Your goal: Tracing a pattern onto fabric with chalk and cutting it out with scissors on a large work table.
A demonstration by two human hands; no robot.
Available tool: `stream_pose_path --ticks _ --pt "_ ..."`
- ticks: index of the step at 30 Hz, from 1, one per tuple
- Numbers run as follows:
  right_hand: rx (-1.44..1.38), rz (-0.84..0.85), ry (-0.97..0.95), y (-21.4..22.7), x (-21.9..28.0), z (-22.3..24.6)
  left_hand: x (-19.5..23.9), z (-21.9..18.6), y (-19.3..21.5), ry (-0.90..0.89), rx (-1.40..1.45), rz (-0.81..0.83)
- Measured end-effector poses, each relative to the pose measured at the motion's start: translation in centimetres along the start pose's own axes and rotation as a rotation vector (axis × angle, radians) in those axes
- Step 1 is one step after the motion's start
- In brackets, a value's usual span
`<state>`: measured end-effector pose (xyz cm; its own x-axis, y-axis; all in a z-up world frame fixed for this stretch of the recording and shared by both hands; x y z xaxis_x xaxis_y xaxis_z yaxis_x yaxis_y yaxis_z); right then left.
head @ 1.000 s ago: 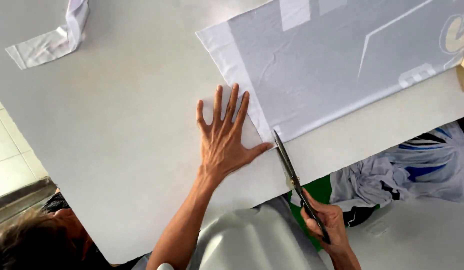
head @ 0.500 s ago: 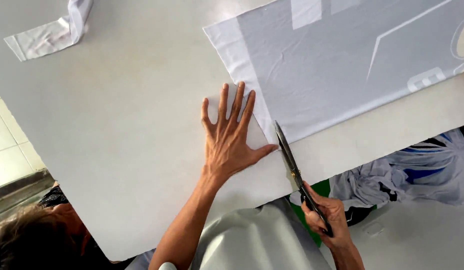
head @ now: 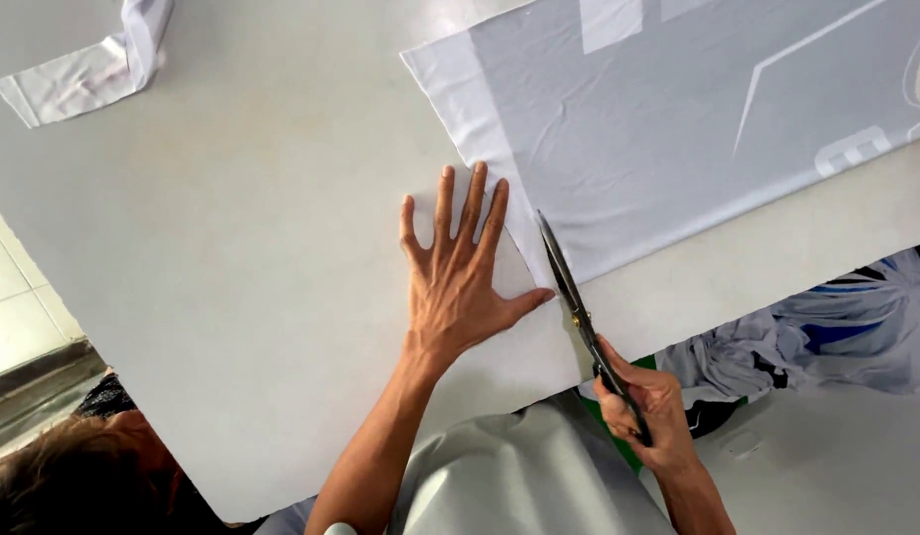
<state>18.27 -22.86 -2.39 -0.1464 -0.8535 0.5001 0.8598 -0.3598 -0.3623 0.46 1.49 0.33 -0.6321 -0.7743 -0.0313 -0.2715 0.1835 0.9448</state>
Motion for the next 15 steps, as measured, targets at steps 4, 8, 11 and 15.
stream_pose_path --ticks 4,8,11,15 --pt "0.092 0.002 0.040 -1.0 -1.8 1.5 -0.2 0.0 0.0 -0.005 0.014 -0.007" --pt "0.032 -0.005 -0.009 -1.4 -2.5 1.2 0.0 0.2 0.1 -0.005 0.016 -0.022" --pt "0.078 -0.047 -0.013 -1.6 -2.7 1.3 -0.1 0.2 0.0 -0.002 0.011 -0.026" --pt "0.014 -0.006 0.010 -1.3 -3.1 1.6 -0.2 0.2 0.2 0.003 0.014 -0.017"
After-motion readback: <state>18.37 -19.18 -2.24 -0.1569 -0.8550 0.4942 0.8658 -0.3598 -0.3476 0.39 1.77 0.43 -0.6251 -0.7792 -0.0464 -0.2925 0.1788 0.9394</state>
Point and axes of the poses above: each hand's wrist, its own x-axis away from the middle knuckle, its own y-axis out of the back of the hand, z = x × y, the point moved 1 cm from there along -x, towards the middle knuckle, and after that the axes turned 1 degree about x, right-handed, at the moved point
